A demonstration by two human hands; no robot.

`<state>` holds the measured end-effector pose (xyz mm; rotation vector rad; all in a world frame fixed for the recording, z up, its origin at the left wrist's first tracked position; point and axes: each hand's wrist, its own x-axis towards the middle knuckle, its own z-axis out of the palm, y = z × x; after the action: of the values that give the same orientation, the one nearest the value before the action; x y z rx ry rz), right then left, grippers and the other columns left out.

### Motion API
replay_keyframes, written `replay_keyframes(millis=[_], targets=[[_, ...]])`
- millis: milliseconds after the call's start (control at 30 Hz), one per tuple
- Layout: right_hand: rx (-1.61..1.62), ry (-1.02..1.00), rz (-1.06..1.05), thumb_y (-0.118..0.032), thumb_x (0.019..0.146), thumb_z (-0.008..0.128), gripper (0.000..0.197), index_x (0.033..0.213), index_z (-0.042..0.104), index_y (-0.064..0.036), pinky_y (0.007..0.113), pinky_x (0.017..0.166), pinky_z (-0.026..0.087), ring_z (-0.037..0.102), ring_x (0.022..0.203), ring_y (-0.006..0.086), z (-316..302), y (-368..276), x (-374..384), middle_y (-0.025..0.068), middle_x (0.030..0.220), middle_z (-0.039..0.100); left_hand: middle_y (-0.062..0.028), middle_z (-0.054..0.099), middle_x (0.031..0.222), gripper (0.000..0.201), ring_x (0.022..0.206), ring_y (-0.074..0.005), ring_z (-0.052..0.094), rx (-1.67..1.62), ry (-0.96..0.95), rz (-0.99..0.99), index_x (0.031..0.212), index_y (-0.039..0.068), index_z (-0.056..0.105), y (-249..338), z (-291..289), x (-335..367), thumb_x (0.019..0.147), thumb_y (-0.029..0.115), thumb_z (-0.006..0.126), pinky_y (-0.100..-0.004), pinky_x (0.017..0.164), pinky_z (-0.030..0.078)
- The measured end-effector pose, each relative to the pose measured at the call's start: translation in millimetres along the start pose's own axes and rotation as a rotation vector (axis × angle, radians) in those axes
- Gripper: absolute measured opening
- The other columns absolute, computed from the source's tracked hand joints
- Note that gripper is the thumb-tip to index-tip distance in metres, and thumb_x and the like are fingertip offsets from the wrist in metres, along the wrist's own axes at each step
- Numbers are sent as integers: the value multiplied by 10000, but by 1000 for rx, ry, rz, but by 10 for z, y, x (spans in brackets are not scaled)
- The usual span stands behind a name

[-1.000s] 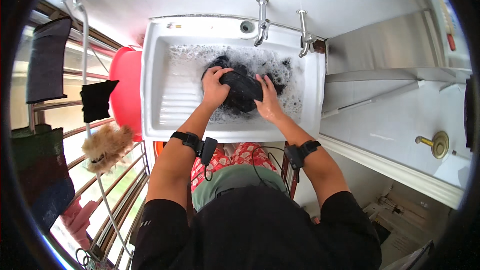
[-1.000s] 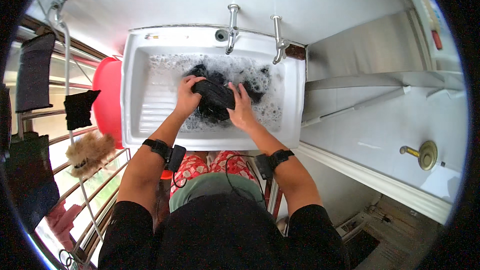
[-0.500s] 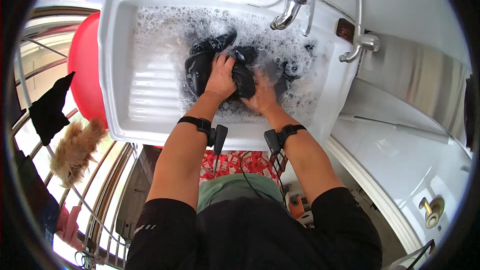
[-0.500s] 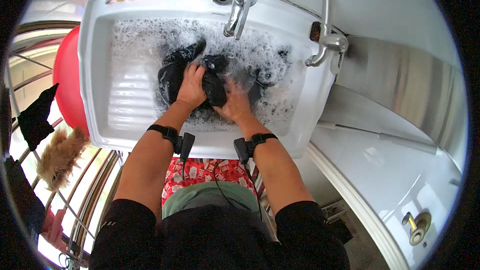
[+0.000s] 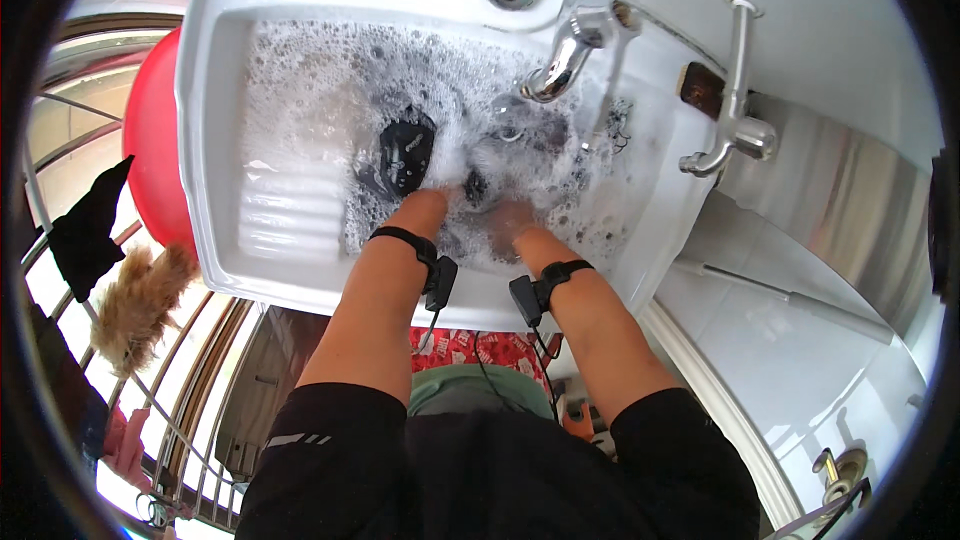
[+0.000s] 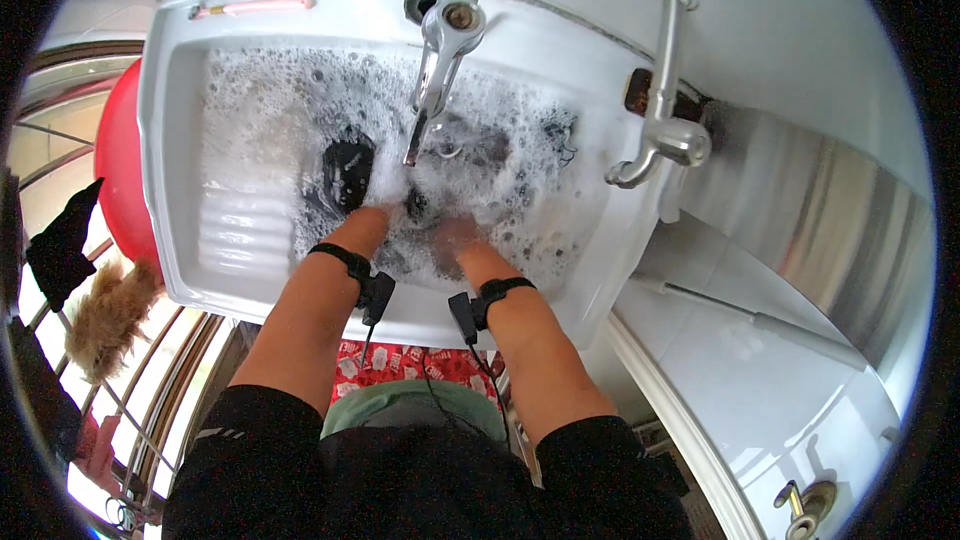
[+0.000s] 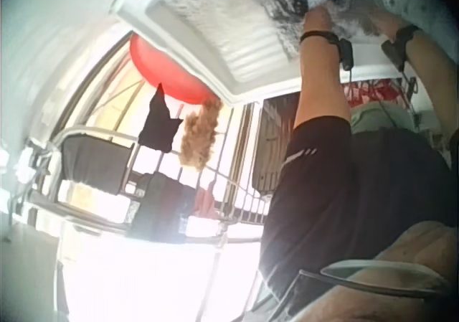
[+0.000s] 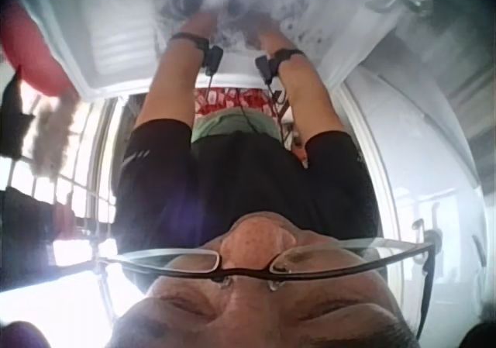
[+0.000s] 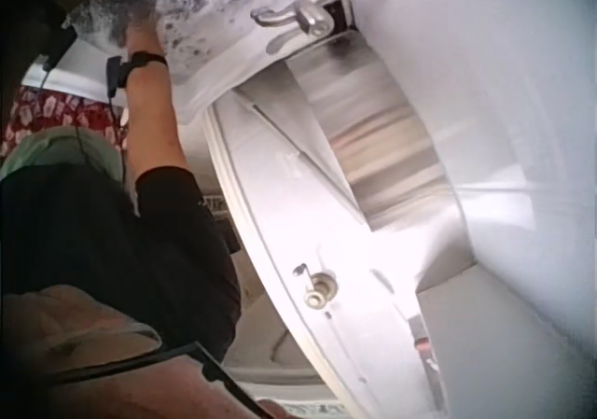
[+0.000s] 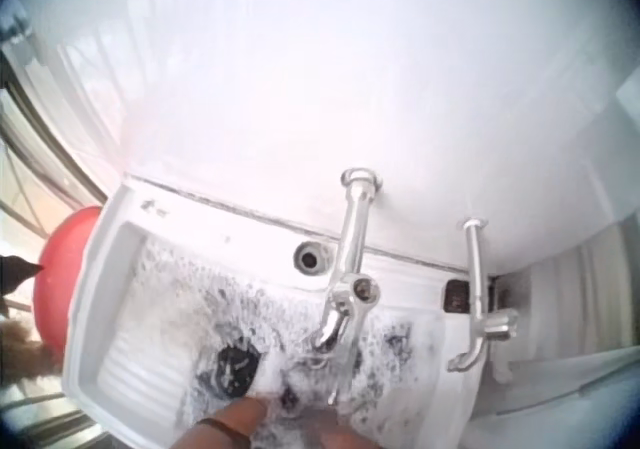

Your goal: Scrub a piece of black clothing in a soapy sink using a brush.

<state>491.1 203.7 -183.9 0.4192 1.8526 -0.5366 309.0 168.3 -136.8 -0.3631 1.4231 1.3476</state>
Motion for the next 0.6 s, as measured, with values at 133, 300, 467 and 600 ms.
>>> replay_keyframes(millis=[133, 300, 467, 600], targets=[[94, 327, -96, -294, 980, 596, 324, 1207, 675, -75, 454, 951, 480, 577, 1027, 310, -127, 13, -229, 157, 1114, 623, -177, 529, 1522, 542, 1369, -273, 522, 608, -179, 276, 1489, 14, 502, 95, -214, -359, 958, 117, 543, -439, 1178, 390], [408, 816, -206, -236, 971, 624, 353, 1266, 615, -42, 460, 980, 474, 567, 1074, 365, -496, 38, -948, 212, 1159, 612, -217, 501, 1507, 540, 1405, -456, 454, 1371, -100, 567, 1398, 144, 580, 880, -221, -1400, 864, 63, 595, -527, 1185, 358], [690, 865, -423, -208, 914, 739, 645, 1477, 459, -59, 513, 1101, 408, 527, 1308, 413, -996, -258, -1950, 227, 1419, 552, -219, 644, 1305, 528, 1226, -419, 598, 1327, -234, 725, 1269, 118, 609, 1803, -20, -2404, 758, -16, 627, -489, 1002, 503], [674, 872, -481, -325, 859, 825, 898, 1559, 348, -26, 513, 1165, 363, 438, 1425, 404, -1227, -465, -2469, 241, 1529, 460, -246, 713, 1090, 484, 1060, -462, 660, 1304, -298, 887, 1227, 73, 614, 2475, 255, -3211, 757, -42, 592, -518, 899, 541]])
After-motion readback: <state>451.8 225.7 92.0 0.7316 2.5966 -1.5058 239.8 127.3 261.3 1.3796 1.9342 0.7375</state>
